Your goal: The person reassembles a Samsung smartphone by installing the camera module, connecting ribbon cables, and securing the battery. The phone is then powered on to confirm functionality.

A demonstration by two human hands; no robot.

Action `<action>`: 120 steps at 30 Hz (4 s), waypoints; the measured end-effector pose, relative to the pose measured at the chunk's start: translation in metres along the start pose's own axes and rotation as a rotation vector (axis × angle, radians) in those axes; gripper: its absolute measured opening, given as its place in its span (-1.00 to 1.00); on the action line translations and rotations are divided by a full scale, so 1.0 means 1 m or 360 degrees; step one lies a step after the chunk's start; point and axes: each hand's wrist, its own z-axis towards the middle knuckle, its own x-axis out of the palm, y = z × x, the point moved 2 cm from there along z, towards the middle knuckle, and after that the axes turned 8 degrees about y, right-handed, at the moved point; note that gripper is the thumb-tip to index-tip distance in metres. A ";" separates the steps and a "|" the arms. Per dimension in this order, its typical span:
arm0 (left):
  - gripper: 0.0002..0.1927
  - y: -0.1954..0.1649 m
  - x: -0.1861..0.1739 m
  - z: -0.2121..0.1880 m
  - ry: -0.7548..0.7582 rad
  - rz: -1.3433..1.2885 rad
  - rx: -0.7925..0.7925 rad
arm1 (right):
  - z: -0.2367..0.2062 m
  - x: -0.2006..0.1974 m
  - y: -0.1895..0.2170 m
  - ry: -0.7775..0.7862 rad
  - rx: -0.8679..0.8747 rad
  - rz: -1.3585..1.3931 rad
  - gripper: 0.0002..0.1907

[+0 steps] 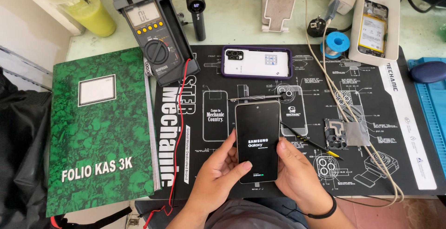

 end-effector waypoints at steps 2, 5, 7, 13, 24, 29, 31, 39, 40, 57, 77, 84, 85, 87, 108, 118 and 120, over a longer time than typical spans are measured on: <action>-0.20 0.001 0.000 0.001 0.0012 -0.0003 0.0017 | 0.000 0.000 0.000 0.0045 0.0005 0.0048 -0.48; -0.21 0.001 -0.001 0.000 0.0017 -0.0009 0.0012 | 0.000 0.000 0.000 0.0044 0.0009 0.0046 -0.48; -0.21 0.001 -0.002 -0.001 0.0023 -0.0010 0.0016 | 0.000 0.000 -0.001 0.0040 0.0010 0.0036 -0.48; -0.20 0.003 -0.003 -0.002 0.0029 -0.0008 0.0034 | 0.000 0.000 -0.001 0.0058 0.0016 0.0033 -0.48; -0.20 0.000 -0.002 -0.002 0.0026 0.0005 0.0028 | 0.001 0.003 0.001 0.0054 0.0011 -0.0009 -0.47; -0.20 0.000 0.001 -0.001 0.0017 0.0011 0.0026 | 0.000 0.003 0.002 0.0058 0.0011 0.0012 -0.46; -0.20 0.003 -0.001 -0.001 -0.0009 -0.0008 0.0035 | 0.000 0.003 0.001 0.0100 -0.0008 0.0021 -0.45; -0.11 0.050 -0.026 0.000 -0.0006 0.0091 0.0249 | 0.001 -0.009 -0.008 0.0280 -0.0106 0.0114 -0.59; -0.08 0.055 -0.031 0.003 0.0035 0.0141 0.0334 | 0.000 -0.011 -0.009 0.0261 -0.0111 0.0117 -0.62; -0.15 0.042 -0.019 0.006 -0.0033 -0.0105 0.0116 | 0.005 -0.014 -0.010 0.0085 -0.0060 0.0023 -0.55; -0.18 0.014 -0.010 0.003 -0.0078 -0.0027 -0.0054 | 0.005 -0.013 -0.011 -0.0130 0.0127 -0.0007 -0.48; -0.18 0.016 -0.010 0.002 -0.0083 0.0000 -0.0058 | 0.005 -0.013 -0.011 -0.0089 0.0059 0.0029 -0.52; -0.18 0.017 -0.010 0.002 -0.0087 -0.0022 -0.0047 | 0.005 -0.013 -0.011 -0.0068 0.0049 0.0030 -0.52; -0.18 0.020 -0.012 0.003 -0.0078 -0.0036 -0.0007 | 0.005 -0.013 -0.011 -0.0024 0.0029 0.0029 -0.52; -0.19 0.006 -0.006 -0.001 -0.0018 0.0062 -0.0038 | 0.003 -0.006 -0.007 0.0013 0.0003 -0.0012 -0.49; -0.19 0.004 -0.004 -0.002 -0.0040 0.0097 -0.0053 | 0.000 -0.006 -0.006 0.0024 0.0017 -0.0018 -0.49; -0.19 0.004 -0.003 -0.002 -0.0040 0.0104 -0.0060 | 0.000 -0.006 -0.006 0.0018 0.0026 -0.0020 -0.49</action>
